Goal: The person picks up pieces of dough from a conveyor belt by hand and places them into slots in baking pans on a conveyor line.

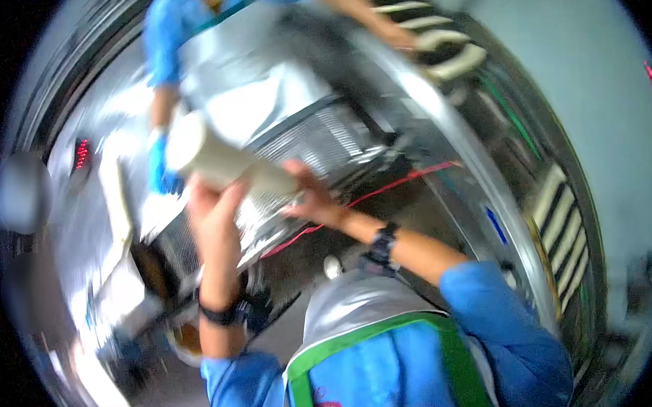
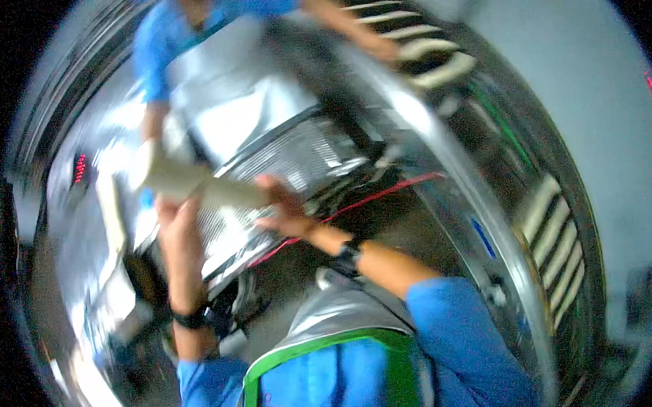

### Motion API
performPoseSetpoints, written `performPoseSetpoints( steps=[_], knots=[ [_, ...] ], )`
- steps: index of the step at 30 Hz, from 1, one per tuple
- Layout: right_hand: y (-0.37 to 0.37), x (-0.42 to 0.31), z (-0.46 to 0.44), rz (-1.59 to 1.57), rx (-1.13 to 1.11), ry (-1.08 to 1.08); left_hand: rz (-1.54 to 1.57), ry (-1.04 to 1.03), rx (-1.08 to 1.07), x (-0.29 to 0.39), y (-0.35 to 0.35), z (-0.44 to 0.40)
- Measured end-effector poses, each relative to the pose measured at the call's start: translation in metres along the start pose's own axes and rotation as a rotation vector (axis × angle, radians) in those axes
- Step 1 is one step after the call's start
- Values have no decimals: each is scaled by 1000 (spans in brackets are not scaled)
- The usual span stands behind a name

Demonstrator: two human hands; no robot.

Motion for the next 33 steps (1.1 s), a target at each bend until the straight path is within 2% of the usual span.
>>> performPoseSetpoints(
  steps=[1,2,3,5,7,8,9,12,13,15,16,19,20,21,23,25,28,33],
  knots=[
    [26,-3,1,-280,87,-153,59,3,107,-5,1,3],
    [47,7,-2,-36,40,-182,135,-14,-33,-13,-12,-7],
    [79,-6,3,-162,147,-51,227,2,-3,-24,-13,-14],
    [112,6,25,-192,140,-329,282,79,30,-30,-31,-25],
    [143,-3,43,-98,203,-389,336,74,-137,-37,-35,-39],
    [161,-6,58,-161,209,-392,351,180,-183,-50,-46,-45],
    [181,-10,76,-140,255,-403,409,200,-289,-50,-73,-40],
    [231,-23,127,91,241,-521,459,463,-347,-96,-123,-33],
    [248,-34,144,4,263,-525,459,534,-389,-112,-139,-28],
    [276,-36,179,67,300,-570,408,648,-444,-110,-187,-1],
    [287,-41,196,76,327,-584,378,684,-566,-105,-213,15],
    [317,-68,242,95,415,-663,434,651,-674,-130,-258,34],
    [326,-75,261,126,453,-724,327,660,-633,-121,-269,49],
    [334,-79,281,150,492,-780,416,691,-733,-132,-291,57],
    [346,-78,327,88,554,-826,376,637,-765,-123,-323,84],
    [361,-95,363,-44,611,-856,365,649,-878,-114,-358,113],
    [372,-91,422,-153,679,-833,349,707,-899,-116,-396,151],
    [397,-104,474,-157,660,-859,361,790,-984,-128,-450,198]
  ],
)
Point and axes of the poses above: each hand's wrist, its own z-axis away from the middle knuckle, its own y-axis out of the back of the hand, x = y × z, the point moved 8 cm from there along -z, towards the middle knuckle, and after that the axes turned 4 degrees about -x, right-handed, at the moved point
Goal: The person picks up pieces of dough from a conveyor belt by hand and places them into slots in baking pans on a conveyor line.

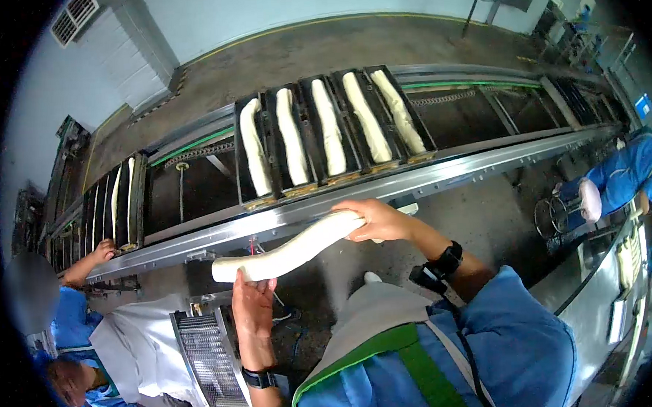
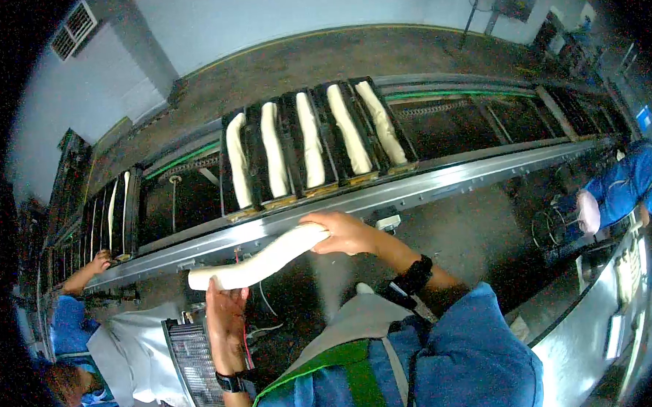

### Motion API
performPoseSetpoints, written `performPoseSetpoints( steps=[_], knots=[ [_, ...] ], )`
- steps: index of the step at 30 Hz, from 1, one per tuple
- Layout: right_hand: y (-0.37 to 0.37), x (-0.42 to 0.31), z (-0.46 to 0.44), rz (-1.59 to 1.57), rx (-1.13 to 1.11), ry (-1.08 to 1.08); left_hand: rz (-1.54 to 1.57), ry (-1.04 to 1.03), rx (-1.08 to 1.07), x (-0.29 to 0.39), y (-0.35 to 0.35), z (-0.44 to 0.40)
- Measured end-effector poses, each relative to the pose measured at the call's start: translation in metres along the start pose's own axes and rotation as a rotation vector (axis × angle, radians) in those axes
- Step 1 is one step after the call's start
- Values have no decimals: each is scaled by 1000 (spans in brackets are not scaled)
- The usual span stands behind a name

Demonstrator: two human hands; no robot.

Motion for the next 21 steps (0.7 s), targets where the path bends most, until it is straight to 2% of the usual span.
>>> performPoseSetpoints(
  steps=[4,8,10,12,13,14,16,18,19,20,21],
  knots=[
    [28,20,10,6,-136,44,37,15,20,-22,-28,-27],
    [56,40,43,-449,-101,-239,61,-14,-113,-45,-67,-36],
    [60,41,53,-542,-79,-175,138,-39,-241,-66,-73,-44],
    [68,49,58,-631,-185,59,69,-40,-297,-92,-80,-40],
    [65,36,64,-593,-127,94,-107,-34,-189,-88,-87,-20],
    [63,13,62,-560,-55,137,-278,-126,-215,-84,-78,-16],
    [57,-5,55,-489,-46,162,-711,-313,-50,-85,-36,1],
    [49,-14,55,-381,-61,206,-1053,-446,245,-71,17,45],
    [44,-19,54,-327,-66,229,-1146,-479,474,-72,53,76],
    [46,-18,58,-325,-38,216,-1146,-401,619,-78,89,107],
    [49,-18,61,-324,-10,203,-1153,-353,864,-85,135,140]
  ],
)
Point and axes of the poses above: each hand's wrist, its own z-axis away from the middle knuckle, its own y-axis out of the back of the hand, x = y × z, the point moved 8 cm from there along -z, towards the middle knuckle, and after that the axes turned 4 degrees about -x, right-handed, at the moved point
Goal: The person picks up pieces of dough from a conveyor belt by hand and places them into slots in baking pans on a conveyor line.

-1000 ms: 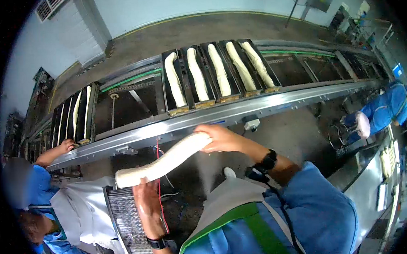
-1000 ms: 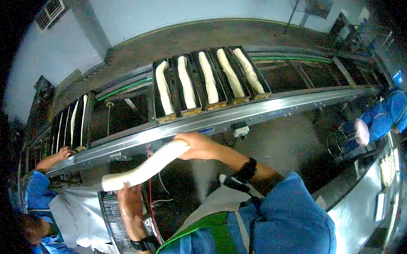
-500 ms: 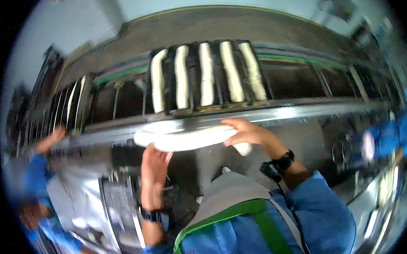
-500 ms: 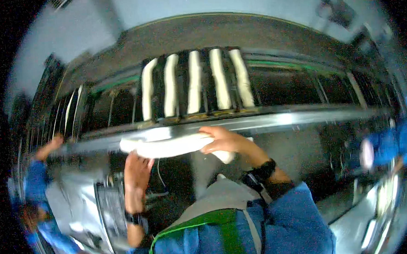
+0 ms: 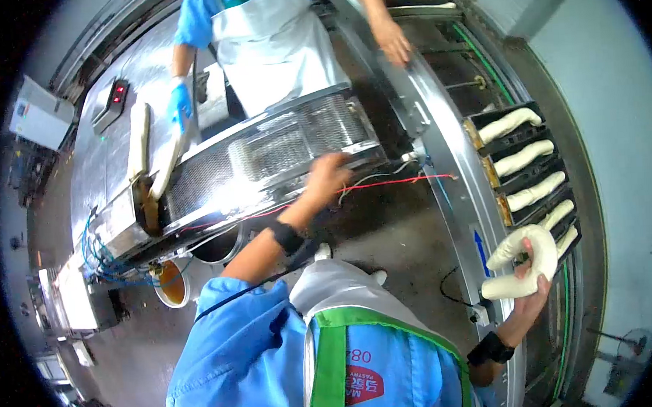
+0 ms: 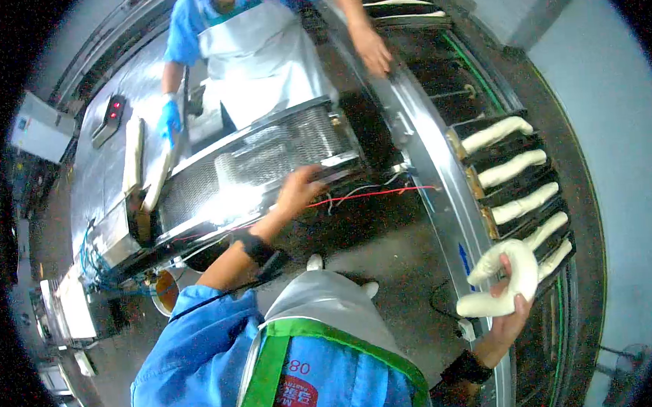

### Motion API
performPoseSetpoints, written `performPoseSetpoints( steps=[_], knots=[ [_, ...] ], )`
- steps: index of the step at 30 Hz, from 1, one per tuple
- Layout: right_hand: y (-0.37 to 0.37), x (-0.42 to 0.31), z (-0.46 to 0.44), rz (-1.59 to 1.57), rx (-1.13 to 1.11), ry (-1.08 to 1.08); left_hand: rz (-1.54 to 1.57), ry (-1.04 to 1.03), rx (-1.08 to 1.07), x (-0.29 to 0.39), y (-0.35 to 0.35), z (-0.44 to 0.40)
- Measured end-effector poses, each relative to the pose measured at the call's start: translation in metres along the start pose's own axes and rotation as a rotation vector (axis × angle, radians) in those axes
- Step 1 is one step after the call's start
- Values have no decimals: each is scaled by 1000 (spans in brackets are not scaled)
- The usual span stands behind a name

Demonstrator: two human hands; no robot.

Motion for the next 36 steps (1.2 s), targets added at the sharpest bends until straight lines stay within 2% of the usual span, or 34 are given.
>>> performPoseSetpoints(
  steps=[1,2,5,7,9,11,13,15,23,29,30,31,33,35,36],
  knots=[
    [-2,-3,7,6,43,7,26,173,121,-37,37,28],
    [-3,-5,15,13,87,13,-51,186,310,-100,59,50],
    [3,-8,35,-58,62,16,79,453,437,-205,131,129],
    [-5,-14,46,-128,34,48,27,527,529,-239,167,171],
    [-23,-24,53,-178,6,80,99,603,532,-265,180,194],
    [-33,-35,60,-163,47,103,34,554,608,-260,195,203],
    [-35,-34,65,-165,14,109,-38,698,622,-244,205,214],
    [-48,-43,64,-177,-21,103,-38,719,665,-237,209,219],
    [-64,-60,81,-227,-34,84,51,730,754,-237,219,247],
    [-68,-70,92,-195,-18,60,188,722,996,-254,227,265],
    [-69,-71,93,-198,-25,54,293,792,1038,-266,229,268],
    [-67,-74,92,-203,-26,50,220,808,1051,-265,235,268],
    [-62,-73,87,-175,-18,48,174,1025,893,-318,243,271],
    [-62,-81,91,-175,22,66,633,1127,955,-270,253,279],
    [-61,-84,88,-147,35,69,645,1194,1064,-265,259,280]
  ],
)
Point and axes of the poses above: each hand's wrist, its own z-axis away from the middle knuckle, its own y-axis out of the back of the hand, x = y × z, the point moved 8 cm from there along -z, towards the middle knuckle, and after that the axes turned 4 degrees about -x, right-handed, at the moved point
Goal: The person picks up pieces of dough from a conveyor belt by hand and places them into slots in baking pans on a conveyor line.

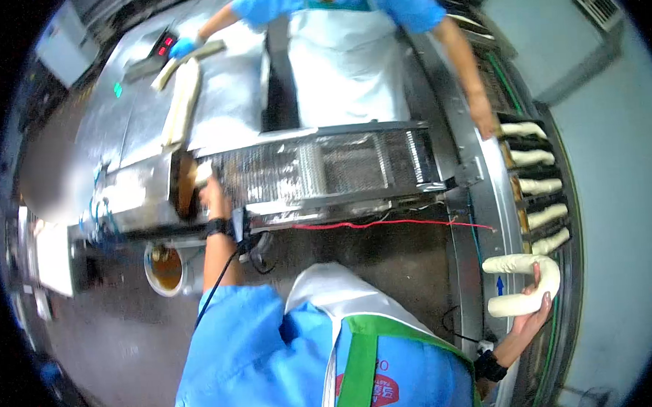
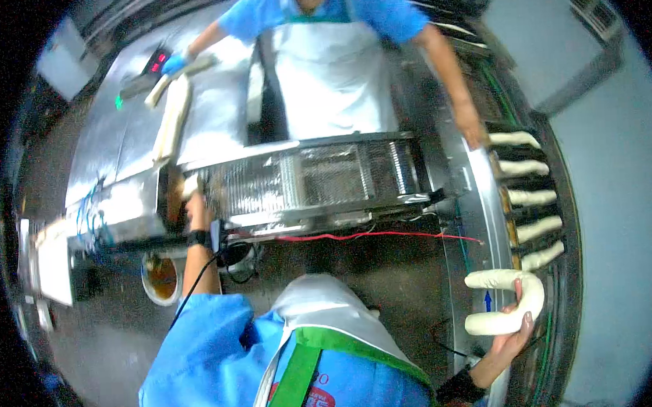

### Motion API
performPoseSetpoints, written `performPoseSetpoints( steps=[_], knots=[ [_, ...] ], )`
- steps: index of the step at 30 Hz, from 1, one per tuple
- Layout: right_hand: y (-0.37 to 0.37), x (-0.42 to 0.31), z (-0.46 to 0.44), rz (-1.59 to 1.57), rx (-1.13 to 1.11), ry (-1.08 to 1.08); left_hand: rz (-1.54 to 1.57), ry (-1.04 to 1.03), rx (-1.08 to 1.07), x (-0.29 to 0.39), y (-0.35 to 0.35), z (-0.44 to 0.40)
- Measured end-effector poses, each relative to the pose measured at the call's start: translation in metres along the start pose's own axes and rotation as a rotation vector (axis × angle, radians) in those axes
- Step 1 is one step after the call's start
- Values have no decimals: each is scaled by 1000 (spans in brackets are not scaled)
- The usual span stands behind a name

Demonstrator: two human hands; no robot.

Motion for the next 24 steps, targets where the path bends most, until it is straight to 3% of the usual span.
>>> performPoseSetpoints(
  steps=[1,3,8,12,17,18,24],
  knots=[
    [4,-3,0,25,15,4,54,45,108,7,4,4],
    [18,-1,-5,20,41,5,-43,-116,135,14,-5,-6],
    [62,23,10,-82,240,-98,-322,-518,-37,41,-56,-21],
    [58,25,4,-82,191,-45,-420,-733,-176,86,-133,-3],
    [81,28,28,-194,268,-47,-396,-959,-350,158,-217,82],
    [79,21,30,-201,199,-19,-372,-1001,-397,173,-229,107],
    [82,16,47,-260,230,6,-137,-1175,-738,259,-270,268]
  ],
)
Point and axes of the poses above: each hand's wrist, its own z-axis away from the middle knuckle, its own y-axis out of the back of the hand, x = y × z, the point moved 8 cm from there along -z, towards the middle knuckle, and after that the axes turned 4 degrees about -x, right-handed, at the moved point
